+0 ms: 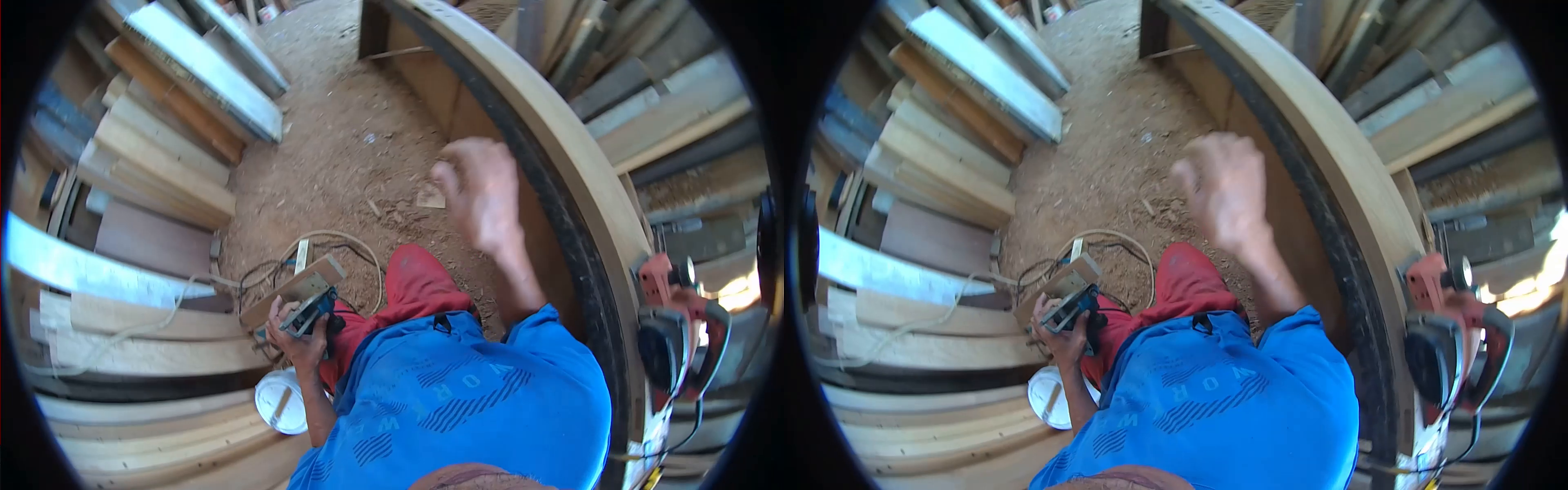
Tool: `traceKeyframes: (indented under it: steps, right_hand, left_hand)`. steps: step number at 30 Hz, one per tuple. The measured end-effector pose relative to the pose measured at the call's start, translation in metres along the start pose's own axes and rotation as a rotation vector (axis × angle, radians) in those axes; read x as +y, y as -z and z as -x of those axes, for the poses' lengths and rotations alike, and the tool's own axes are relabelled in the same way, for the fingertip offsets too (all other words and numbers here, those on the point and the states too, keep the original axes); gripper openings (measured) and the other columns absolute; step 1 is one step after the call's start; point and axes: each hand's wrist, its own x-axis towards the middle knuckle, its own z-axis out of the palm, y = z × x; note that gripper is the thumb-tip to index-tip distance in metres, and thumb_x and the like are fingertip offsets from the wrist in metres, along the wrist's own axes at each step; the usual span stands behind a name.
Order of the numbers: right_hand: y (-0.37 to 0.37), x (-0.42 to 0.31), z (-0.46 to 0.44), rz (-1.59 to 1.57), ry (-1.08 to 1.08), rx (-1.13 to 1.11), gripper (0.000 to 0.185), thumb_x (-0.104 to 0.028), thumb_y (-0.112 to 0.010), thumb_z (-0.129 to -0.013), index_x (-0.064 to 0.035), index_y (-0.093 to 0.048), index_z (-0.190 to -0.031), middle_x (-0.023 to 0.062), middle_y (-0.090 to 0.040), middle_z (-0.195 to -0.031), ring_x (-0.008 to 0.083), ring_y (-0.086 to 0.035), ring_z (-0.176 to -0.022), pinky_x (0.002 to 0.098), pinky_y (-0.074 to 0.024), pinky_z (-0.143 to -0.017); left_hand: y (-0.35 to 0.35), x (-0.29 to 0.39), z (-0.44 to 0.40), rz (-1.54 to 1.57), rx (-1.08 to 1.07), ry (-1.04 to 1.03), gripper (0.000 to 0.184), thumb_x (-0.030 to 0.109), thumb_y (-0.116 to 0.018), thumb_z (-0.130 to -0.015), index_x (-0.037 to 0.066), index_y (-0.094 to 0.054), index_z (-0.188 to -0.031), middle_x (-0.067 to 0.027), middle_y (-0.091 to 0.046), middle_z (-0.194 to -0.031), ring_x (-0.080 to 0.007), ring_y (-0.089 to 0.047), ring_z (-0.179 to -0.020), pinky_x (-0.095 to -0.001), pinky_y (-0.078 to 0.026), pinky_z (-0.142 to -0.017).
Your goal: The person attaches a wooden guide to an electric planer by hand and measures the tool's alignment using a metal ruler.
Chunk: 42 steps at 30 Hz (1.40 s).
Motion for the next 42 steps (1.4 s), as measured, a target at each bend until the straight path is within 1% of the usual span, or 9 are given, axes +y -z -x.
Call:
traceKeyframes:
  steps: [6, 22, 27, 31, 32, 34, 36, 38, 42]
  right_hand:
    - [0.064, 0.066, -0.028, 0.695, -0.297, -0.003, 0.051, -0.046, -0.071, -0.095, -0.0041, -0.070, -0.126, 0.0205, -0.067, -0.127, 0.0416, -0.061, -0.120, 0.0587, -0.0423, -0.104]
    - [0.057, 0.056, -0.020, 0.484, -0.611, -0.273, 0.050, -0.046, -0.074, -0.092, -0.0024, -0.075, -0.117, 0.0241, -0.064, -0.137, 0.0436, -0.053, -0.133, 0.0495, -0.0445, -0.112]
    - [0.129, -0.059, 0.057, 0.256, -0.259, 0.193, 0.038, -0.032, -0.081, -0.090, -0.0055, -0.070, -0.114, 0.0239, -0.061, -0.145, 0.0425, -0.061, -0.125, 0.0503, -0.0511, -0.105]
    - [0.245, -0.123, 0.147, 0.365, -0.105, 0.856, 0.025, -0.013, -0.051, -0.109, -0.0013, -0.066, -0.093, 0.0114, -0.074, -0.096, 0.0228, -0.068, -0.080, 0.0367, -0.0547, -0.075]
    - [0.285, -0.133, 0.164, 0.884, -0.270, 0.967, 0.035, -0.027, -0.048, -0.115, -0.0001, -0.064, -0.100, 0.0114, -0.067, -0.091, 0.0165, -0.058, -0.079, 0.0318, -0.0502, -0.074]
    - [0.366, -0.136, 0.214, 0.934, -0.606, 1.078, 0.029, -0.022, -0.054, -0.112, 0.0030, -0.068, -0.113, 0.0084, -0.068, -0.100, 0.0145, -0.058, -0.083, 0.0312, -0.0495, -0.078]
    - [0.437, -0.129, 0.266, 1.294, -0.942, 0.603, 0.027, -0.023, -0.064, -0.105, 0.0009, -0.074, -0.113, 0.0078, -0.069, -0.102, 0.0150, -0.062, -0.088, 0.0350, -0.0521, -0.083]
    - [0.487, -0.105, 0.326, 1.006, -1.471, 0.135, 0.032, -0.029, -0.071, -0.097, 0.0009, -0.078, -0.106, 0.0131, -0.075, -0.092, 0.0245, -0.068, -0.083, 0.0415, -0.0532, -0.080]
    - [0.482, -0.088, 0.330, 0.749, -1.593, -0.091, 0.026, -0.025, -0.078, -0.091, -0.0004, -0.076, -0.097, 0.0032, -0.067, -0.079, 0.0126, -0.059, -0.075, 0.0347, -0.0497, -0.071]
  left_hand:
    - [-0.024, -0.025, -0.028, -0.002, -0.154, -0.145, 0.071, 0.032, -0.095, -0.070, 0.010, -0.062, -0.129, -0.0169, -0.058, -0.144, -0.0383, -0.050, -0.141, -0.0568, -0.029, -0.117]
    - [-0.133, -0.053, -0.068, 0.386, -0.575, -0.188, 0.086, 0.031, -0.096, -0.076, -0.002, -0.053, -0.142, -0.0245, -0.054, -0.143, -0.0414, -0.054, -0.133, -0.0537, -0.040, -0.115]
    - [-0.167, -0.056, -0.083, 0.163, -0.597, -0.182, 0.095, 0.042, -0.094, -0.077, -0.002, -0.051, -0.149, -0.0236, -0.057, -0.132, -0.0432, -0.055, -0.125, -0.0542, -0.039, -0.111]
    - [-0.170, -0.049, -0.084, 0.157, -0.579, -0.224, 0.089, 0.045, -0.095, -0.075, -0.010, -0.054, -0.132, -0.0264, -0.057, -0.125, -0.0454, -0.055, -0.122, -0.0548, -0.042, -0.107]
    - [-0.171, -0.050, -0.082, 0.165, -0.597, -0.228, 0.089, 0.046, -0.095, -0.076, -0.009, -0.054, -0.132, -0.0264, -0.056, -0.125, -0.0457, -0.055, -0.122, -0.0551, -0.041, -0.107]
    - [-0.176, -0.053, -0.082, 0.185, -0.617, -0.239, 0.088, 0.048, -0.094, -0.076, -0.009, -0.055, -0.131, -0.0264, -0.055, -0.125, -0.0463, -0.053, -0.122, -0.0557, -0.040, -0.108]
    - [-0.181, -0.053, -0.083, 0.173, -0.629, -0.265, 0.089, 0.049, -0.093, -0.077, -0.009, -0.054, -0.132, -0.0259, -0.054, -0.124, -0.0468, -0.052, -0.122, -0.0569, -0.039, -0.109]
    - [-0.180, -0.058, -0.084, 0.136, -0.626, -0.312, 0.089, 0.050, -0.093, -0.077, -0.009, -0.054, -0.132, -0.0257, -0.054, -0.123, -0.0472, -0.052, -0.122, -0.0577, -0.039, -0.109]
    - [-0.185, -0.057, -0.082, 0.135, -0.619, -0.327, 0.091, 0.044, -0.095, -0.074, -0.003, -0.052, -0.140, -0.0225, -0.056, -0.131, -0.0431, -0.055, -0.123, -0.0561, -0.039, -0.109]
